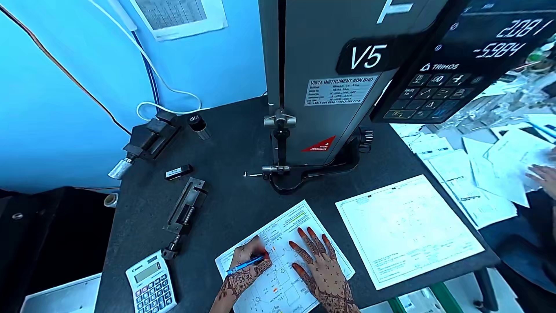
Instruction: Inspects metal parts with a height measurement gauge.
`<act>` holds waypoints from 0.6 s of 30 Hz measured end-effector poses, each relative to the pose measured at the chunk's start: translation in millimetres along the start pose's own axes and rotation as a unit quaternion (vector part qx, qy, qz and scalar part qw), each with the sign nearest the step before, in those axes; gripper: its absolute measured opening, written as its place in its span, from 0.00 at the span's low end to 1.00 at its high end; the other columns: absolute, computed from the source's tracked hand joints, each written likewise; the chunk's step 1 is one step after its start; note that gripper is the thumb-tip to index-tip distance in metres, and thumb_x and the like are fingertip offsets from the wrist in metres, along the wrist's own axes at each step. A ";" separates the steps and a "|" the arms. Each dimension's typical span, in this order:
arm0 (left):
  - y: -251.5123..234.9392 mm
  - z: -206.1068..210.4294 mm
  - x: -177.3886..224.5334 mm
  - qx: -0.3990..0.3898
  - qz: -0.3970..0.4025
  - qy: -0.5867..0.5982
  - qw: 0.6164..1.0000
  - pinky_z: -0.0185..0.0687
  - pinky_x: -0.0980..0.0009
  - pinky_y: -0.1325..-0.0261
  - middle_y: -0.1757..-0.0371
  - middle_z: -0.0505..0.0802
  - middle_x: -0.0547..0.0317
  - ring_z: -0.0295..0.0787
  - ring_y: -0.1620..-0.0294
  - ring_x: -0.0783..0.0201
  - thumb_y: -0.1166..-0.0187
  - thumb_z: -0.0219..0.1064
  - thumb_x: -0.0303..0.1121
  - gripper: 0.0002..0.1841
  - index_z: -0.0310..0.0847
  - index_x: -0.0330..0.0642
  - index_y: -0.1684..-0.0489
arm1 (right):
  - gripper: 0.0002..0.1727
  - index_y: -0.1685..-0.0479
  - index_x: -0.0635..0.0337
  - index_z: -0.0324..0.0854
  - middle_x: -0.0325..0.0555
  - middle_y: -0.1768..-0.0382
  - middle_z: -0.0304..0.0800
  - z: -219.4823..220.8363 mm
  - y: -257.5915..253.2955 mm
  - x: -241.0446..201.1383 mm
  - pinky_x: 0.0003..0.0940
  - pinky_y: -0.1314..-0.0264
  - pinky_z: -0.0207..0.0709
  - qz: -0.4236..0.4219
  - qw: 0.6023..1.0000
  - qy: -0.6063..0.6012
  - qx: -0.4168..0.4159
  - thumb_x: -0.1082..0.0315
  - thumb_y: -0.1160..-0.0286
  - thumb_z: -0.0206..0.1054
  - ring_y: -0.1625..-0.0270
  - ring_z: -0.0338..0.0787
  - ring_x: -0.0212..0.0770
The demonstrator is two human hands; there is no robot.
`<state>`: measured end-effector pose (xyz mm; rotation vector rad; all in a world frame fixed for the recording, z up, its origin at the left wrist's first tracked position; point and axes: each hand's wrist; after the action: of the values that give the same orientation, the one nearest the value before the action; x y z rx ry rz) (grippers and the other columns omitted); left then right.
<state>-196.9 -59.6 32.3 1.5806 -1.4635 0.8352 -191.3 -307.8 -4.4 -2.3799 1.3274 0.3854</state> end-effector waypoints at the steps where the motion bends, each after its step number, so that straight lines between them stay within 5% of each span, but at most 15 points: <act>1: 0.1 -1.1 7.5 -0.006 -0.023 -0.004 1.000 0.84 0.79 0.68 0.72 0.92 0.57 0.88 0.73 0.74 0.35 0.72 0.33 0.10 0.87 0.33 0.68 | 0.27 0.19 0.30 0.74 0.43 0.12 0.67 -1.1 0.1 -1.0 0.61 0.08 0.46 -0.003 1.000 0.000 0.004 0.40 0.10 0.46 0.08 0.61 0.49; 10: 0.3 4.2 -18.4 0.006 0.053 -0.010 0.999 0.84 0.80 0.72 0.74 0.91 0.61 0.87 0.76 0.75 0.38 0.74 0.35 0.11 0.85 0.36 0.68 | 0.26 0.19 0.32 0.75 0.42 0.11 0.66 0.9 1.9 -2.0 0.60 0.07 0.44 0.012 1.000 -0.005 -0.010 0.42 0.10 0.48 0.07 0.58 0.48; 18: -1.5 0.7 -14.9 -0.017 0.039 0.001 0.999 0.86 0.78 0.70 0.73 0.92 0.61 0.89 0.74 0.75 0.39 0.75 0.35 0.11 0.86 0.36 0.67 | 0.26 0.18 0.31 0.75 0.40 0.11 0.65 0.6 0.8 -2.4 0.60 0.06 0.43 0.019 1.000 -0.010 -0.012 0.42 0.10 0.48 0.07 0.58 0.47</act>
<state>-197.2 -53.3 18.7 1.5048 -1.5384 0.8536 -193.2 -306.0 -4.1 -2.3675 1.3673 0.4388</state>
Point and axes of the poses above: each hand's wrist, its own y-axis away from the middle knuckle, its own z-axis out of the palm, x = y × z
